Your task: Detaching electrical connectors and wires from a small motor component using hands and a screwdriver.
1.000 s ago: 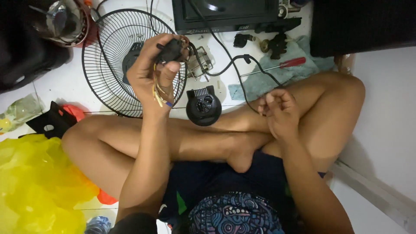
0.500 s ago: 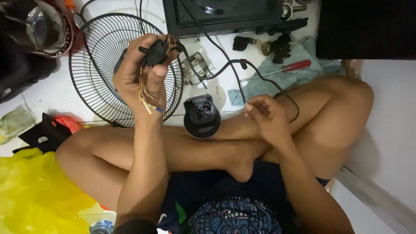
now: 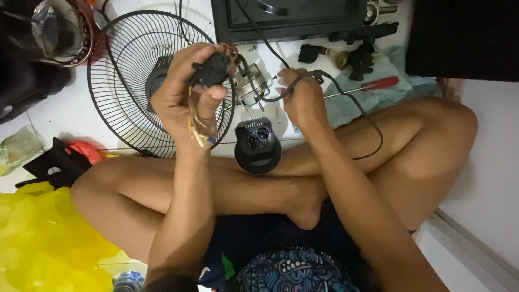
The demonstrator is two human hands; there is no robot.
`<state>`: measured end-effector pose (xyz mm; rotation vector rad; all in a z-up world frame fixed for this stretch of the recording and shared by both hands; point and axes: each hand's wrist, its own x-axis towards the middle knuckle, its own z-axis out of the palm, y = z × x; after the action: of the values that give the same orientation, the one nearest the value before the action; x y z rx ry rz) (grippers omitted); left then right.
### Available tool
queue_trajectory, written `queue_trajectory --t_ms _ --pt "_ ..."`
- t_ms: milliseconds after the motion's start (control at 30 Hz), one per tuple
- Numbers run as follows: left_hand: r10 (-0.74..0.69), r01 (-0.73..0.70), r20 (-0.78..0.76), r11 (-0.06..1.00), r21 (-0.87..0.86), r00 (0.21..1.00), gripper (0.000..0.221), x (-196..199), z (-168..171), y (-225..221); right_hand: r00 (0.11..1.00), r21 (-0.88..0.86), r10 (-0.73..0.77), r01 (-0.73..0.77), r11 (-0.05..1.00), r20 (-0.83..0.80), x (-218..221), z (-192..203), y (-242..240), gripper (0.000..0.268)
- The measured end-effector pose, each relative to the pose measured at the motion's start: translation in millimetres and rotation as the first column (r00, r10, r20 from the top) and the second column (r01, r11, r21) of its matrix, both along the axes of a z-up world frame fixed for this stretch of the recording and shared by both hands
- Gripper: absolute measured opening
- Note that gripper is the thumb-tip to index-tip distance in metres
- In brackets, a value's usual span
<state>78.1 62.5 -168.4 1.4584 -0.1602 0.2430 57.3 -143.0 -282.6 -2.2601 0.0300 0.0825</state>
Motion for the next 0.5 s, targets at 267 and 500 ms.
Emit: queue_trajectory --t_ms 267,500 --pt "-0.068 0.069 -0.039 0.997 0.030 0.997 0.049 -5.1 6.7 -4.1 0.959 -0.092 0.107 -0.085 0.992 0.262 4.9 -33.7 20.0 0.011" --pt "-0.076 0.077 -0.009 0.995 0.064 0.997 0.047 -10.7 16.1 -4.3 0.979 -0.101 0.103 -0.086 0.991 0.176 -2.5 -37.2 16.5 0.019"
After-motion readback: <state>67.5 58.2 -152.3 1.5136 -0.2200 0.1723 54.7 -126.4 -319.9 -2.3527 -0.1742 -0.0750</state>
